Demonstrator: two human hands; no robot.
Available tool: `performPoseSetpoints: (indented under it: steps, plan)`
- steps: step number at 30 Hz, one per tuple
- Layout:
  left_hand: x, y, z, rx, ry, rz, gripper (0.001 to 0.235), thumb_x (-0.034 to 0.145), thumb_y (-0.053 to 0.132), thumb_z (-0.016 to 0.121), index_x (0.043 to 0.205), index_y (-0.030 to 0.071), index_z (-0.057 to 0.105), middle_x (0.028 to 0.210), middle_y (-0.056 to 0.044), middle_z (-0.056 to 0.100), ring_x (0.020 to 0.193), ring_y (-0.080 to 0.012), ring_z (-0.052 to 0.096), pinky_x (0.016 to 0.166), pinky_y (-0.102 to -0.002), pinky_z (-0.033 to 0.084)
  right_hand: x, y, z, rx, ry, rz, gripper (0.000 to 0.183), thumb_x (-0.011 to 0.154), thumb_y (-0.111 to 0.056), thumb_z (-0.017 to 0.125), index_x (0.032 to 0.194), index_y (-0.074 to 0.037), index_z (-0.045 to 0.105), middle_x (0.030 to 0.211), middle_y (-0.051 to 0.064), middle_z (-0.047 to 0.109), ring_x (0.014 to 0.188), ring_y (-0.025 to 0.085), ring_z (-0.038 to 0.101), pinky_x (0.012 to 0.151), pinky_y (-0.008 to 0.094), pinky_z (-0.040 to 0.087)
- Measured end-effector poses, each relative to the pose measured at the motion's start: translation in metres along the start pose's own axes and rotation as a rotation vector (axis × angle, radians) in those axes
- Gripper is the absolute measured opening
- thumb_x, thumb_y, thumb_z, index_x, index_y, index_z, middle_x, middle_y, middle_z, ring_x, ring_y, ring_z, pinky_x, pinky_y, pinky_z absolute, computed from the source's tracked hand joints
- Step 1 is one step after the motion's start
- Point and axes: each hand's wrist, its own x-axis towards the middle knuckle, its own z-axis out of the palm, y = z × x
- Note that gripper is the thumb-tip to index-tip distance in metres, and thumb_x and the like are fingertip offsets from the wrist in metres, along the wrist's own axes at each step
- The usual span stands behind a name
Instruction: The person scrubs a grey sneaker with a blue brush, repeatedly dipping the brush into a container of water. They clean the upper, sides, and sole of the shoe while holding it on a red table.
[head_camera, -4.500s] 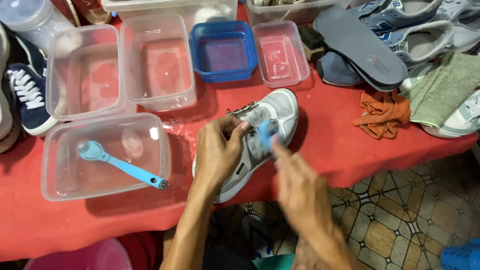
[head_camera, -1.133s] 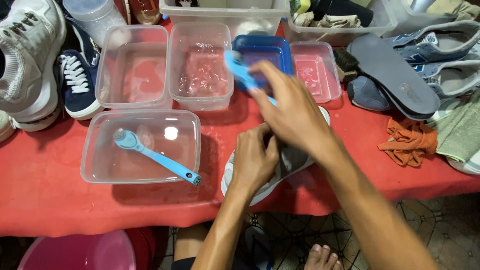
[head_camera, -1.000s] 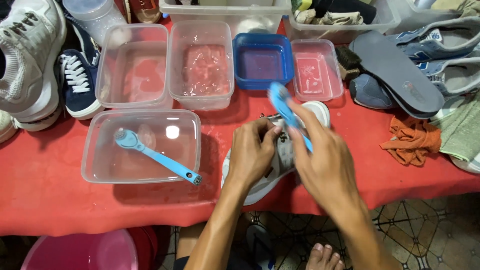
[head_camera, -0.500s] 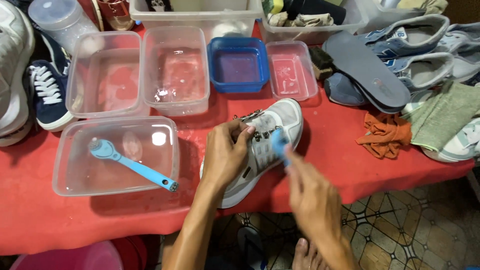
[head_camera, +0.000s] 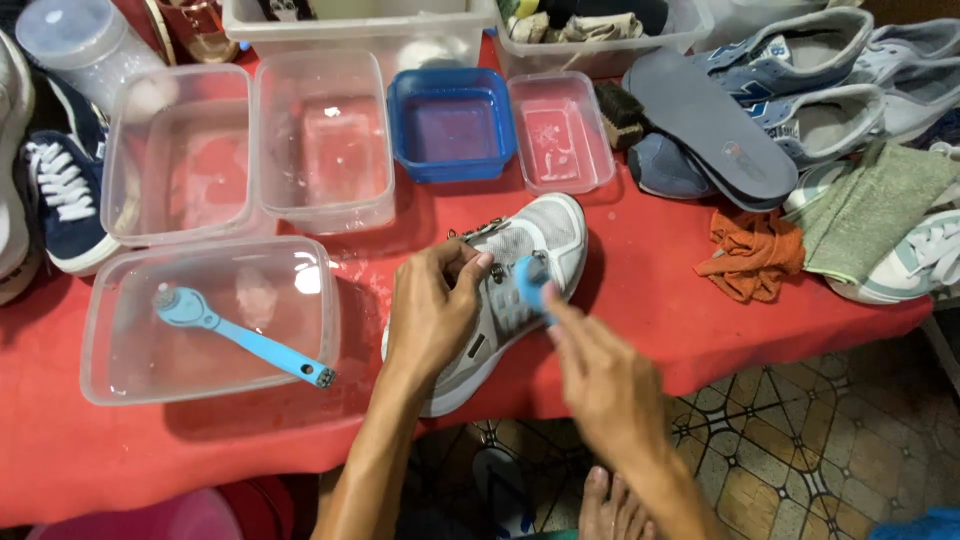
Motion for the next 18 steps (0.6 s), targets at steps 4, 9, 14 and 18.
performPoseSetpoints:
  steps: [4,9,14,18]
  plan:
    - [0.002,0.000,-0.001,-0.003,0.004,-0.045,0.030,0.098,0.024,0.067,0.071,0.012,0.064,0.056,0.004,0.050,0.056,-0.0091,0.039,0.055,-0.031,0.035,-0.009,-0.013,0.005,-0.024,0.059,0.019,0.051,0.105,-0.031,0.035,0.156,-0.027,0.038,0.084,0.001,0.074,0.036,0.010,0.045,0.027,0.029,0.033]
    - [0.007,-0.002,-0.003,0.007,-0.014,-0.065,0.030,0.099,0.025,0.069,0.071,0.013,0.064,0.057,0.004,0.050,0.057,-0.0095,0.040,0.056,-0.031,0.035,-0.010,0.001,0.011,0.038,0.183,-0.025,0.045,0.102,-0.023,0.052,0.147,-0.022,0.053,0.091,0.005,0.076,0.039,0.014,0.045,0.031,0.031,0.035]
    - [0.014,-0.013,-0.008,-0.047,-0.022,-0.048,0.027,0.098,0.023,0.071,0.073,0.014,0.067,0.060,0.008,0.050,0.061,-0.0058,0.039,0.056,-0.029,0.034,-0.030,-0.007,0.027,0.010,0.131,-0.140,0.049,0.102,-0.023,0.052,0.151,-0.020,0.049,0.074,-0.002,0.056,0.045,0.015,0.049,0.038,0.035,0.041]
    - [0.014,-0.008,-0.009,-0.077,-0.034,-0.086,0.028,0.099,0.022,0.070,0.073,0.013,0.067,0.061,0.008,0.045,0.061,-0.0055,0.034,0.056,-0.027,0.029,-0.029,-0.013,0.028,0.154,0.171,-0.041,0.049,0.104,-0.019,0.044,0.153,-0.016,0.043,0.086,0.005,0.071,0.067,0.018,0.073,0.051,0.034,0.062]
